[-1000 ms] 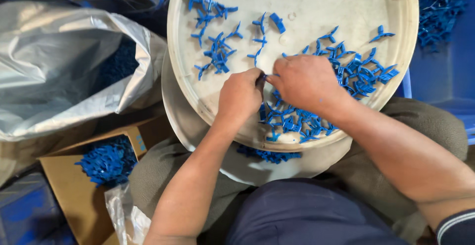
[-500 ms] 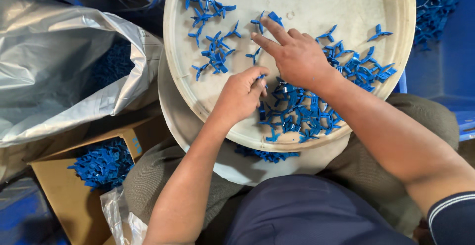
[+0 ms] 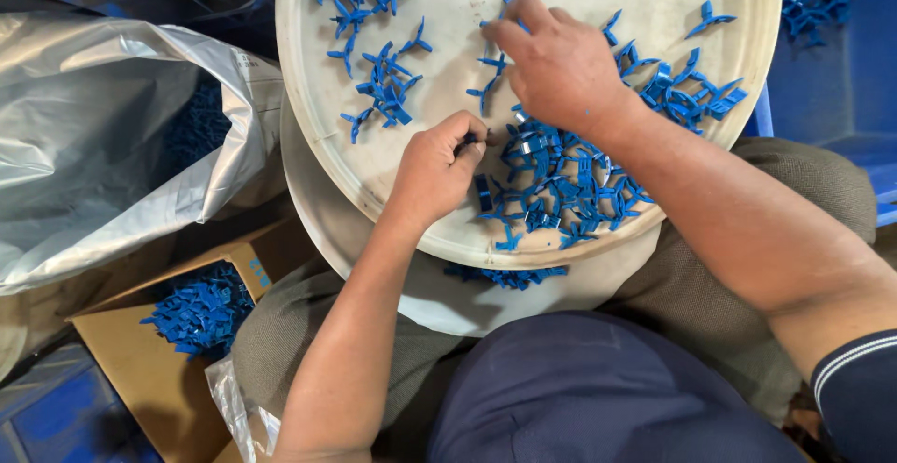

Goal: The person sits cross-legged and repeatedly picks up small blue plastic clips from a white lid, separating them by hand and dropping them into a container below. The person handles the clips one at a time or in small handfuls throughout the clip.

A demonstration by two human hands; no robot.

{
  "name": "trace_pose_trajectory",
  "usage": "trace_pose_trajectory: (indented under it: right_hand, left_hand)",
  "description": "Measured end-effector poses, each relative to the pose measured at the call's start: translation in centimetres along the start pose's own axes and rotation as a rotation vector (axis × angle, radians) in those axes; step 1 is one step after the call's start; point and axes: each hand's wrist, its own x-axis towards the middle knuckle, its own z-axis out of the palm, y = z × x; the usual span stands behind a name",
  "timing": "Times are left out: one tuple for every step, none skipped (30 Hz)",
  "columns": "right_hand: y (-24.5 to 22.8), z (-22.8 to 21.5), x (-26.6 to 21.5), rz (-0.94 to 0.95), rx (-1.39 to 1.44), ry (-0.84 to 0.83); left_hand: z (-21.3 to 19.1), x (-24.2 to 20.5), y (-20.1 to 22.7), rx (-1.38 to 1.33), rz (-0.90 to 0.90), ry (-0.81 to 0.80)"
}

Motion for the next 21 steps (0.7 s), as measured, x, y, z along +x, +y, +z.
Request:
trace_pose_trajectory:
  right_hand:
    - [0.0, -0.1, 0.2, -0.020, 0.016, 0.040]
    - [0.0, -0.1, 0.4, -0.025, 0.007, 0.003]
    - [0.1, -0.1, 0.5, -0.026, -0.004, -0.036]
    - [0.3, 0.0, 0.4, -0.027, -0.014, -0.076]
    - [0.6, 0.2, 0.4, -0.008, -0.005, -0.082]
    - [0.9, 0.4, 0.3, 0.012, 0.003, -0.089]
    - [1.1, 0.7, 0.1, 0.028, 0.016, -0.098]
    - [1.4, 0.9, -0.2, 0.039, 0.021, -0.124]
    - [1.7, 1.0, -0.3, 0.045, 0.028, -0.150]
    - [1.8, 1.1, -0.3, 0.051, 0.035, -0.175]
    - [1.8, 1.1, -0.3, 0.052, 0.041, -0.180]
    - [1.8, 0.9, -0.2, 0.053, 0.048, -0.185]
    - [1.8, 0.4, 0.1, 0.052, 0.051, -0.191]
    - [1.9, -0.1, 0.5, 0.046, 0.034, -0.182]
    - [1.8, -0.8, 0.9, 0.039, 0.018, -0.175]
    - [1.5, -1.3, 1.3, 0.032, 0.001, -0.168]
    - [1.2, -1.8, 1.3, 0.032, 0.083, -0.176]
    - [1.2, -2.3, 1.3, 0.034, 0.166, -0.184]
    - [0.8, -2.4, 1.0, 0.033, 0.253, -0.189]
    - [0.3, -2.4, 0.5, -0.024, 0.274, -0.185]
    - [0.4, -2.7, 0.7, -0.090, 0.269, -0.154]
  left_hand:
    - [0.0, 0.1, -0.4, 0.039, -0.007, -0.006]
    - [0.0, 0.2, -0.8, 0.012, 0.063, 0.005]
    - [0.1, 0.3, -1.1, -0.017, 0.132, 0.010]
    - [0.2, 0.4, -1.5, -0.047, 0.201, 0.015]
    - [0.1, 0.8, -1.8, -0.265, 0.164, -0.029]
    - [0.0, 1.3, -2.1, -0.482, 0.123, -0.074]
    - [-0.1, 1.5, -2.5, -0.699, 0.074, -0.115]
    - [-0.2, 1.6, -2.9, -0.773, -0.011, -0.108]
    - [-0.5, 1.6, -3.3, -0.845, -0.095, -0.096]
    - [-0.7, 1.7, -3.6, -0.917, -0.181, -0.083]
    - [-0.6, 1.7, -3.9, -0.791, -0.135, -0.045]
    - [-0.4, 1.7, -4.0, -0.665, -0.091, -0.007]
    - [-0.4, 1.9, -3.9, -0.540, -0.047, 0.030]
    - [-0.4, 2.1, -3.8, -0.470, 0.019, 0.079]
    - [-0.4, 2.5, -3.5, -0.402, 0.083, 0.128]
    - [-0.5, 2.7, -3.3, -0.332, 0.146, 0.176]
    - [-0.5, 2.5, -3.3, -0.236, 0.207, 0.307]
    - [-0.7, 2.2, -3.3, -0.135, 0.269, 0.432]
    - [-0.7, 1.7, -3.3, -0.297, 0.156, 0.380]
    - [-0.6, 1.3, -3.2, -0.460, 0.045, 0.327]
    - [-0.8, 2.0, -2.7, -0.621, -0.026, 0.270]
